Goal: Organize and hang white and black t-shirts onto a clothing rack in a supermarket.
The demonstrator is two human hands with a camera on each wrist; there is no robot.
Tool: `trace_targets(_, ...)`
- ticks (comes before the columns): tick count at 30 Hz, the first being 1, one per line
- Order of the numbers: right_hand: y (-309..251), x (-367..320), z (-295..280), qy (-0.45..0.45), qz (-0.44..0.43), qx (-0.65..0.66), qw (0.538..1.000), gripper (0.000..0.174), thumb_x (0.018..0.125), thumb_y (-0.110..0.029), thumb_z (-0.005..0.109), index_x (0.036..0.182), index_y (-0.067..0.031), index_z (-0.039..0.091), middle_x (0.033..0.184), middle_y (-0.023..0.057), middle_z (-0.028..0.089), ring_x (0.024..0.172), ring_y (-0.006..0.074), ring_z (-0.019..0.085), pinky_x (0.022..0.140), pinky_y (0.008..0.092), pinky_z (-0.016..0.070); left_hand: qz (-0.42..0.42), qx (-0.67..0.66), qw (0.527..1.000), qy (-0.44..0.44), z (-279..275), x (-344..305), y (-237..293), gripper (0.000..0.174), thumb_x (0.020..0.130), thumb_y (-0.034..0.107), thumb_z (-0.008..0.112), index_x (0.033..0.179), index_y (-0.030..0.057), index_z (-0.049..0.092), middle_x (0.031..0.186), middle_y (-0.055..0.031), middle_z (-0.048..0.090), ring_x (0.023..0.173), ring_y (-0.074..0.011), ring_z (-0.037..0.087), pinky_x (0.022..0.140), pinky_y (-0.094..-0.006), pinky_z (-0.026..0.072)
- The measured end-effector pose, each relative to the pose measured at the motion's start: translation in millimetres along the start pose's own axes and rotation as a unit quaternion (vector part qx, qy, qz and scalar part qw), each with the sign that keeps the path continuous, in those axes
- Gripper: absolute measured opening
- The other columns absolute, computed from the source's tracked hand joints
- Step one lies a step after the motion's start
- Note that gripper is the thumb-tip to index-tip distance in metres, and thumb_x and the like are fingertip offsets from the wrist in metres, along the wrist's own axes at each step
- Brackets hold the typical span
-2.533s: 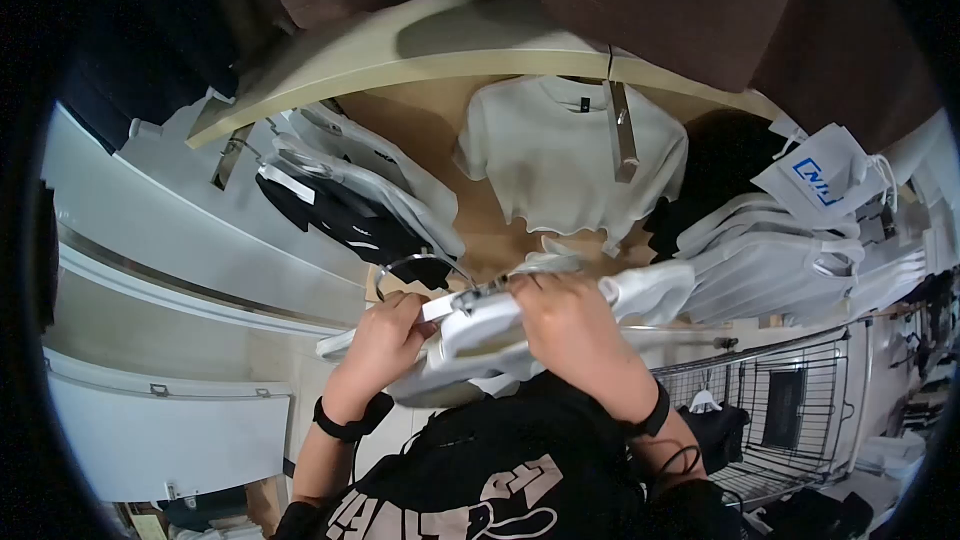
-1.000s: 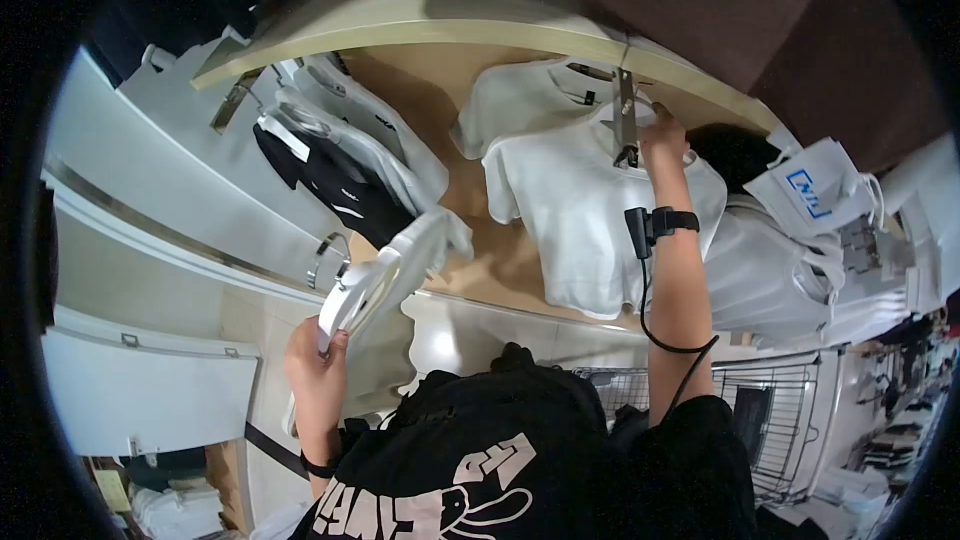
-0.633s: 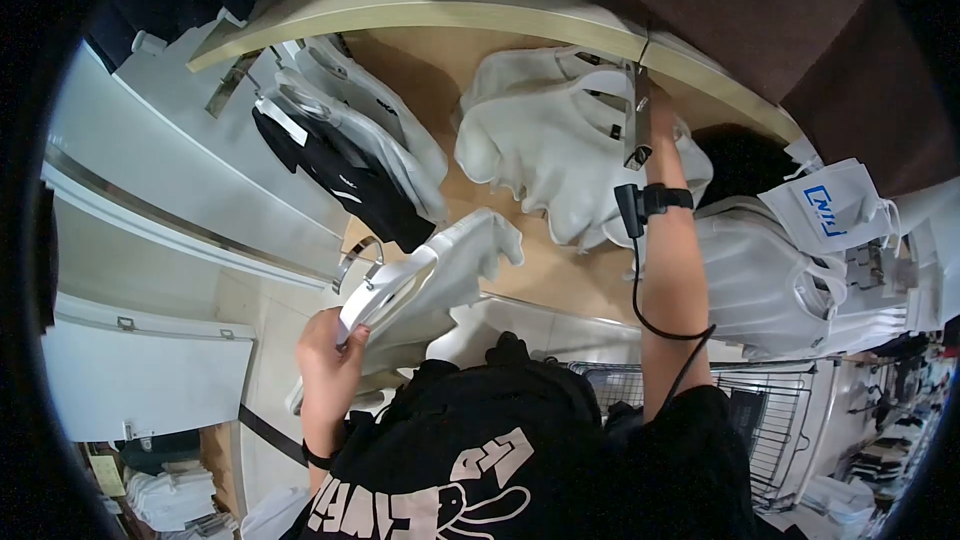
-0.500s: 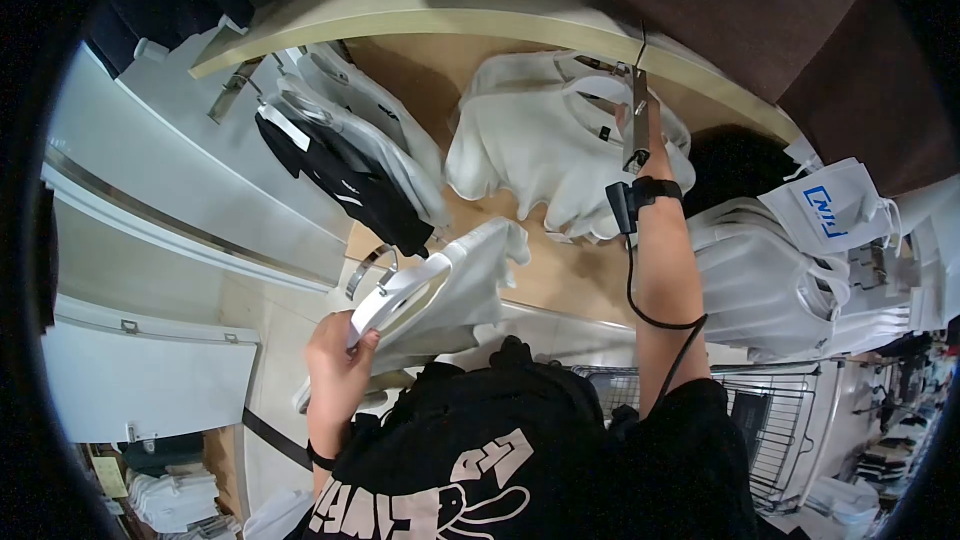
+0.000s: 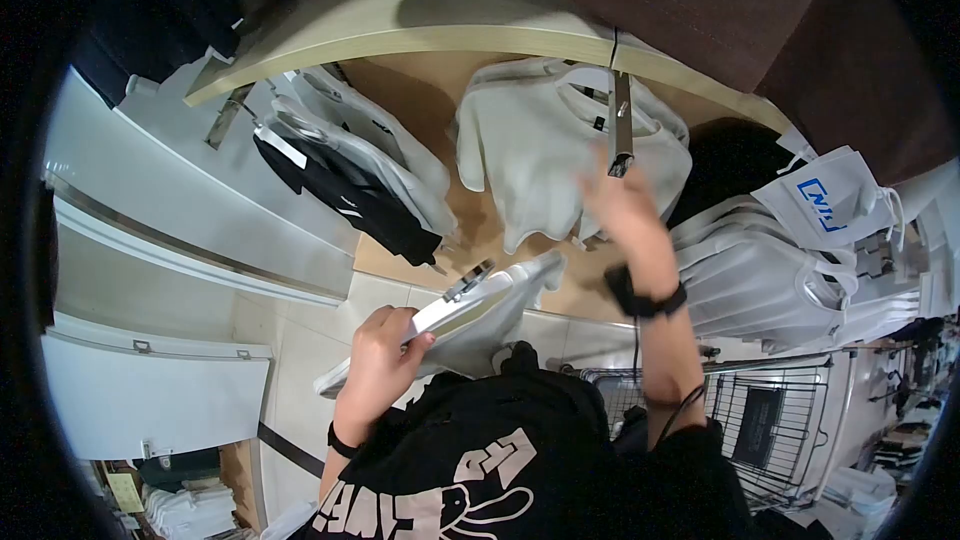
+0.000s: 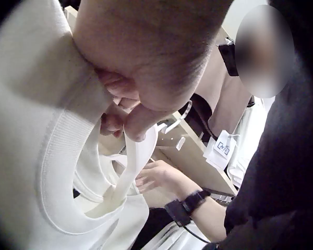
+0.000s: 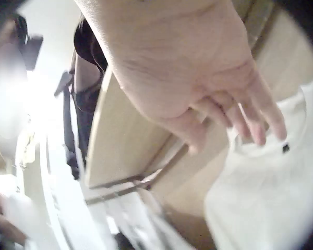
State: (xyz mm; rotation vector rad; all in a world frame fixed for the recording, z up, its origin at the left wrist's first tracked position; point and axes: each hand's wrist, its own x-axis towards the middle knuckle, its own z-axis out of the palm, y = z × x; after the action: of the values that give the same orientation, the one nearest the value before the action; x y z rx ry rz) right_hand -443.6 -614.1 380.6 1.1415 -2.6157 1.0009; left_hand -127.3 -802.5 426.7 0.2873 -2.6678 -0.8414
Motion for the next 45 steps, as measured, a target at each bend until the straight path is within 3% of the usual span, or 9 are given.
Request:
trace_targets(3,-74.6,-72.9,-4.3,-0.200,-0.043,0.222,0.953,0.043,0.080,-0.018,0.073,0.119,-0.0054,0.060,0.121,0.0111,0.061,0.108,0.0246,0.059,0.089,0.0350,0.0482,0.036,0.003,0.999,-0.031,7.8,12.7,4.3,0.020,0.071,0.004,0.071,0.085,-0.0021,0.058,0.070,-0.0154,0.056,0.068,-0.0343,0.056,0.060,-0.0439,0.0448)
trace_targets(11,-28.0,-116.2,46.9,0.048,0.119,0.161,0.979,0.037,0.075,-0.008,0.066,0.111,-0.0002,0.060,0.072,0.0156,0.062,0.058,0.0207,0.060,0.055,0.0350,0.0481,0.163,-0.036,0.985,-0.048,13.9,46.0,31.6,0.049,0.071,0.004,0.071,0.117,0.0006,0.055,0.107,-0.0198,0.054,0.102,-0.0368,0.053,0.089,-0.0420,0.0447)
trace_targets(21,66.1,21.6,-14.8,0.171,0.115,0.003,0.979,0.054,0.073,-0.006,0.068,0.124,0.0035,0.053,0.107,0.0231,0.065,0.098,0.0266,0.064,0.087,0.0340,0.0486,-0.053,-0.066,0.996,-0.032,7.8,-23.6,-39.7,0.029,0.087,0.005,0.060,0.114,-0.0025,0.058,0.118,-0.0207,0.056,0.109,-0.0387,0.054,0.094,-0.0411,0.0448)
trace_targets(24,58.4,48.4,-10.1,0.154,0.109,0.351,0.917,0.049,0.079,-0.013,0.069,0.122,0.0028,0.054,0.114,0.0210,0.063,0.105,0.0291,0.061,0.091,0.0358,0.0461,-0.078,-0.061,0.995,-0.033,11.9,-32.2,-44.3,0.027,0.087,0.006,0.060,0.112,-0.0029,0.059,0.118,-0.0206,0.057,0.109,-0.0387,0.054,0.094,-0.0415,0.0449)
trace_targets(27,50.8,58.8,-5.8,0.153,-0.033,0.221,0.963,0.027,0.090,-0.011,0.053,0.112,0.0025,0.059,0.096,0.0101,0.065,0.086,0.0185,0.057,0.079,0.0282,0.0448,-0.081,-0.037,0.996,-0.026,11.8,-38.8,-48.6,0.026,0.087,0.007,0.059,0.112,-0.0027,0.059,0.118,-0.0206,0.057,0.109,-0.0386,0.054,0.094,-0.0416,0.0451)
trace_targets(30,122.0,85.0,22.8,0.066,0.070,0.536,0.839,0.027,0.096,-0.017,0.047,0.111,0.0027,0.059,0.102,0.0060,0.064,0.091,0.0151,0.054,0.083,0.0290,0.0426,-0.099,-0.030,0.994,-0.023,11.3,-46.3,-50.6,0.026,0.087,0.007,0.060,0.111,-0.0026,0.060,0.118,-0.0208,0.057,0.109,-0.0385,0.054,0.094,-0.0415,0.0452)
trace_targets(38,74.7,94.1,-10.1,0.109,0.051,0.057,0.991,0.028,0.093,-0.014,0.045,0.113,0.0007,0.057,0.112,0.0292,0.059,0.105,0.0396,0.057,0.087,0.0408,0.0457,-0.113,-0.017,0.992,-0.062,8.3,-63.3,-51.7,0.027,0.086,0.007,0.061,0.111,-0.0025,0.060,0.116,-0.0215,0.058,0.108,-0.0391,0.055,0.093,-0.0418,0.0456)
trace_targets(40,65.0,79.9,-11.8,0.066,0.073,-0.173,0.980,0.052,0.083,-0.017,0.068,0.125,0.0040,0.047,0.123,0.0288,0.054,0.117,0.0400,0.051,0.100,0.0445,0.0396,-0.110,-0.013,0.992,-0.066,10.8,-69.7,-51.9,0.026,0.086,0.007,0.061,0.111,-0.0026,0.060,0.115,-0.0217,0.058,0.108,-0.0393,0.055,0.093,-0.0419,0.0457)
trace_targets(45,27.6,-88.1,43.7,0.136,0.066,-0.234,0.960,0.062,0.085,-0.007,0.055,0.138,0.0119,0.028,0.144,0.0313,0.031,0.126,0.0453,0.040,0.106,0.0564,0.0289,-0.127,-0.019,0.987,-0.092,17.2,-103.4,-60.9,0.027,0.085,0.007,0.062,0.110,-0.0034,0.060,0.114,-0.0229,0.058,0.107,-0.0397,0.055,0.092,-0.0428,0.0458)
